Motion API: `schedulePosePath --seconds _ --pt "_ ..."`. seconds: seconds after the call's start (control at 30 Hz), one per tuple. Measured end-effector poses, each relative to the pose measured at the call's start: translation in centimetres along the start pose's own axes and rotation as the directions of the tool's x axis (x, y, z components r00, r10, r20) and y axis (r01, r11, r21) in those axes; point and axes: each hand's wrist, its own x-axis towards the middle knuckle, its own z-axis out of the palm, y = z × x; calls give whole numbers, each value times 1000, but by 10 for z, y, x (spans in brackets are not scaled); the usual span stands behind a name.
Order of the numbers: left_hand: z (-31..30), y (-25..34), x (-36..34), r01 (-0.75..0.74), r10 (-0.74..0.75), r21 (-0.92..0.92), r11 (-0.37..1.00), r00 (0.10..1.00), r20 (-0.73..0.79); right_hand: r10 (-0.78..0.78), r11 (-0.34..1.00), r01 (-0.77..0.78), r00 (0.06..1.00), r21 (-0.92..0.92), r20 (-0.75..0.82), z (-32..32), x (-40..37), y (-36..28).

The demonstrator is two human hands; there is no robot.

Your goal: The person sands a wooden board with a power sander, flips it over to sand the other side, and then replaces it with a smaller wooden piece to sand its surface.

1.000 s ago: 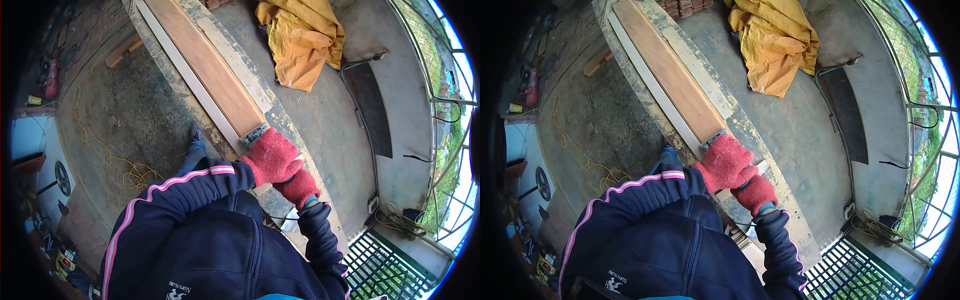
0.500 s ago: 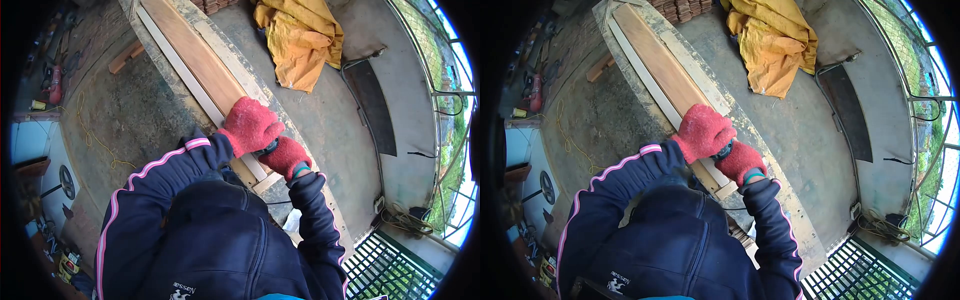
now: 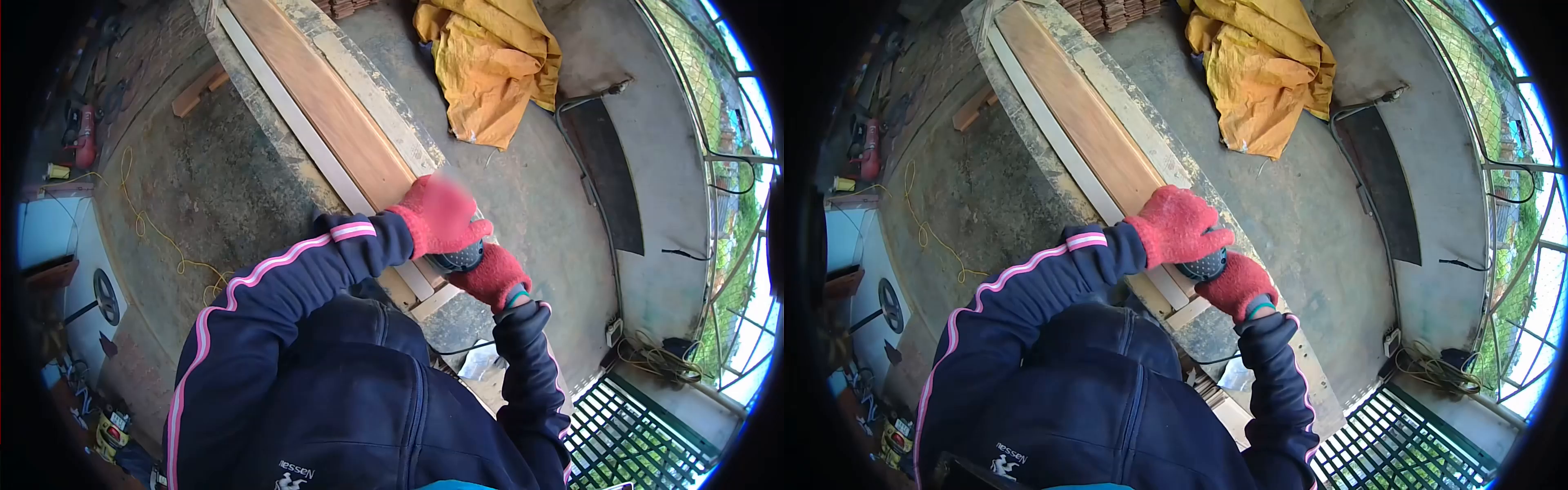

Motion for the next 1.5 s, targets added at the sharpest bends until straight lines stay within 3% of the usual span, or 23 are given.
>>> schedulePosePath --seconds 0.1,0.17,0.27,0.37,0.6,0.7,0.87,0.9,0.93,1.07,1.23,1.43,1.5 --pt "-28 -47 2 14 -14 11 1000 998 -67 -78 996 78 997 -30 2 -14 41 -41" --pt "-39 -70 4 17 -17 -2 1000 974 -226 -130 990 129 991 -53 -32 -20 62 -61" --pt "-52 -81 7 78 -75 3 997 969 -234 -127 988 127 992 -86 3 -33 75 -73" --pt "-38 -64 9 74 -67 19 997 966 -251 -138 983 141 990 -116 30 -37 57 -63" --pt "36 33 7 10 -12 -11 1000 983 -185 -46 997 48 998 65 -42 -3 -16 45" --pt "64 59 1 -76 56 -98 992 979 -194 67 997 -64 995 -39 80 7 -40 74" --pt "55 58 -12 -48 31 -119 992 990 -138 87 995 -82 993 -60 77 9 -50 54" --pt "47 52 -15 -40 27 -111 993 993 -115 89 996 -87 995 -34 53 7 -48 44" --pt "46 41 -17 -87 58 -103 991 965 -256 63 997 -62 998 -41 29 10 -41 38" --pt "10 -11 -12 -70 42 -88 994 959 -281 98 994 -96 995 -58 36 -5 -6 -22" --pt "-44 -89 1 -47 28 -57 997 953 -302 17 999 -18 999 -27 -32 -23 46 -96" --pt "-118 -197 7 71 -81 -40 997 889 -451 -22 998 19 998 -55 -57 -51 130 -205" --pt "-147 -233 12 139 -182 -127 982 880 -440 -117 993 117 990 -9 -79 -57 164 -235"
